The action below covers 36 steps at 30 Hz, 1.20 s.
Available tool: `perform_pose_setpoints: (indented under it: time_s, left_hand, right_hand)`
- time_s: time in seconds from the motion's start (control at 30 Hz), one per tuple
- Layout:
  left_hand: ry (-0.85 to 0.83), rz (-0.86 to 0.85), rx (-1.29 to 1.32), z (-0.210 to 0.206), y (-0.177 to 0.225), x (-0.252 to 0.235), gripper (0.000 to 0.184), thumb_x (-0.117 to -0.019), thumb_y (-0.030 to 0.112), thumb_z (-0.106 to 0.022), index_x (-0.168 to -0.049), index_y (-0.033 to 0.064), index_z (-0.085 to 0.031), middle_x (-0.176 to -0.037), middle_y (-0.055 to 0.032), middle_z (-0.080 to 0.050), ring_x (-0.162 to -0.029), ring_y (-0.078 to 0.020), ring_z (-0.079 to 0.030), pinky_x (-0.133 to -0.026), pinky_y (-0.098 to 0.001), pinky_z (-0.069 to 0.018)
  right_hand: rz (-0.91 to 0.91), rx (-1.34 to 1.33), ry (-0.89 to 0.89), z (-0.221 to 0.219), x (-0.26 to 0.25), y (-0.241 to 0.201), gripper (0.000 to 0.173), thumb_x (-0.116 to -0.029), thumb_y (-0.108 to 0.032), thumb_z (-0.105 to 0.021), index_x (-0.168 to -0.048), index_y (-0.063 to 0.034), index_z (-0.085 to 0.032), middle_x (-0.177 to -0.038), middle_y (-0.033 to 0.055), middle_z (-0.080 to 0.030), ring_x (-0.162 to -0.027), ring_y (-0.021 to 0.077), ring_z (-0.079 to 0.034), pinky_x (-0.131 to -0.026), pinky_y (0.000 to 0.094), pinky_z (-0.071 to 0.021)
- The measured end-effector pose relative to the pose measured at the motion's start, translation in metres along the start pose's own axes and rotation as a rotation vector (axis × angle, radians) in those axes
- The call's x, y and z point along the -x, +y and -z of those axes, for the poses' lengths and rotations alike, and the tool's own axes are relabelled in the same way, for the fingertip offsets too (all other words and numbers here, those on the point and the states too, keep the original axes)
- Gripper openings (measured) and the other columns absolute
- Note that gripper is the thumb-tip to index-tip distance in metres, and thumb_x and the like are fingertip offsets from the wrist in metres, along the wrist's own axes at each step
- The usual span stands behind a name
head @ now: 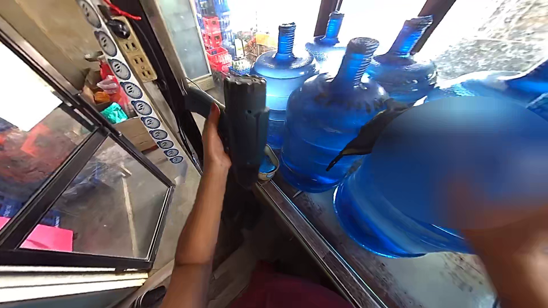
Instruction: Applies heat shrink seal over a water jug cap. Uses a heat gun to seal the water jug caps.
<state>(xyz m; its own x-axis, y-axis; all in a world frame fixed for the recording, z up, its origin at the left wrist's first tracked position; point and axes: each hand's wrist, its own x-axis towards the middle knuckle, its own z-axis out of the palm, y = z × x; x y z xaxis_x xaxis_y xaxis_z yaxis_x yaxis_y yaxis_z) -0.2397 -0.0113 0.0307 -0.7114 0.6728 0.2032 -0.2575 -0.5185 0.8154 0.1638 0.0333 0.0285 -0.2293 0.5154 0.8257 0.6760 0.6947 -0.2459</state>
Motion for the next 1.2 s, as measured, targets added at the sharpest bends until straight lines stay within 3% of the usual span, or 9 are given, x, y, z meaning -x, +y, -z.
perform_pose_setpoints:
  time_s: [0.13,0.3,0.43,0.6,0.73,0.87,0.97,1.1,1.2]
  left_hand:
    - [-0.164,0.111,0.178,-0.035,-0.023,0.084,0.038,-0.1065,0.052,-0.042,-0.126,0.0264,-0.063,-0.109,0.0058,-0.073,-0.099,-0.0061,-0.07,-0.083,-0.032,-0.0612]
    - [-0.096,0.224,0.208,-0.056,-0.051,0.147,0.042,-0.1086,0.04,-0.039,-0.134,0.0093,-0.051,-0.11,-0.0073,-0.069,-0.103,-0.0151,-0.069,-0.088,-0.0369,-0.0595]
    - [-0.399,0.292,-0.299,-0.023,-0.045,0.158,0.05,-0.1098,0.031,-0.029,-0.14,-0.0076,-0.038,-0.112,-0.0094,-0.066,-0.098,-0.0115,-0.069,-0.087,-0.0302,-0.0588]
    - [-0.592,-0.537,-0.968,0.012,-0.01,0.152,0.041,-0.1047,0.039,-0.054,-0.118,0.0027,-0.07,-0.113,-0.0091,-0.072,-0.108,-0.0115,-0.066,-0.095,-0.0302,-0.0539]
    - [-0.914,-0.601,-1.276,-0.001,-0.008,0.141,0.06,-0.0966,0.052,-0.06,-0.128,0.0015,-0.066,-0.129,-0.0185,-0.068,-0.128,-0.0357,-0.06,-0.11,-0.0579,-0.0443]
    - [-1.219,-0.62,-1.034,-0.005,-0.019,0.137,0.033,-0.0959,0.041,-0.068,-0.109,0.0112,-0.074,-0.105,-0.0061,-0.075,-0.104,-0.0123,-0.07,-0.092,-0.0357,-0.0568]
    - [-1.093,-0.641,-0.764,-0.005,-0.037,0.145,0.033,-0.0956,0.037,-0.071,-0.108,0.0063,-0.072,-0.104,-0.0045,-0.075,-0.105,-0.0018,-0.067,-0.096,-0.0234,-0.0538]
    - [-0.832,-0.256,-0.382,-0.025,-0.044,0.151,0.024,-0.0917,0.03,-0.076,-0.109,0.0156,-0.07,-0.1,0.0135,-0.073,-0.097,0.0056,-0.068,-0.088,-0.0208,-0.059]
    - [-0.685,0.114,-0.077,-0.041,-0.046,0.146,0.032,-0.0834,0.048,-0.08,-0.105,0.0254,-0.072,-0.09,0.0091,-0.075,-0.08,-0.0036,-0.072,-0.074,-0.0245,-0.0622]
  right_hand:
    - [-0.034,-0.678,-0.351,-0.073,0.031,-0.091,0.105,-0.0872,-0.059,-0.072,-0.158,0.002,-0.024,-0.149,0.0252,-0.048,-0.139,0.0301,-0.049,-0.114,0.0511,-0.0417]
    - [-0.139,-0.78,-0.289,-0.084,0.053,-0.1,0.116,-0.0812,-0.058,-0.076,-0.157,0.0084,-0.018,-0.131,0.0176,-0.064,-0.113,0.003,-0.064,-0.096,0.0236,-0.0548]
    - [-0.116,-0.847,-0.315,-0.067,0.06,-0.069,0.105,-0.0813,-0.048,-0.079,-0.151,0.012,-0.028,-0.129,0.0155,-0.064,-0.115,-0.0034,-0.061,-0.099,0.0173,-0.0511]
    - [-0.109,-0.694,-0.435,-0.036,0.044,-0.038,0.102,-0.0795,-0.058,-0.074,-0.155,-0.0013,-0.035,-0.121,0.0108,-0.068,-0.105,-0.0018,-0.064,-0.091,0.0205,-0.0544]
    - [0.019,-0.629,-0.643,-0.017,0.024,-0.037,0.106,-0.0759,-0.057,-0.074,-0.158,-0.0069,-0.03,-0.115,0.0062,-0.071,-0.099,0.0026,-0.066,-0.087,0.0273,-0.057]
    - [0.195,-0.597,-0.8,0.005,0.0,-0.046,0.104,-0.0754,-0.055,-0.074,-0.159,-0.0113,-0.031,-0.111,0.006,-0.07,-0.097,0.0069,-0.067,-0.082,0.0315,-0.0585]
    - [0.292,-0.394,-0.714,0.025,-0.014,-0.057,0.094,-0.0817,-0.058,-0.066,-0.157,-0.0106,-0.036,-0.118,0.0047,-0.069,-0.1,0.0105,-0.066,-0.082,0.0333,-0.0579]
    - [0.41,-0.241,-0.231,0.043,-0.007,-0.077,0.071,-0.0979,-0.047,-0.063,-0.152,-0.006,-0.041,-0.147,0.0176,-0.054,-0.139,0.0278,-0.05,-0.118,0.0517,-0.0356]
    - [0.376,-0.465,-0.029,0.015,0.028,-0.082,0.048,-0.1014,-0.04,-0.061,-0.142,-0.0172,-0.047,-0.144,0.0028,-0.055,-0.141,0.016,-0.047,-0.121,0.0454,-0.0358]
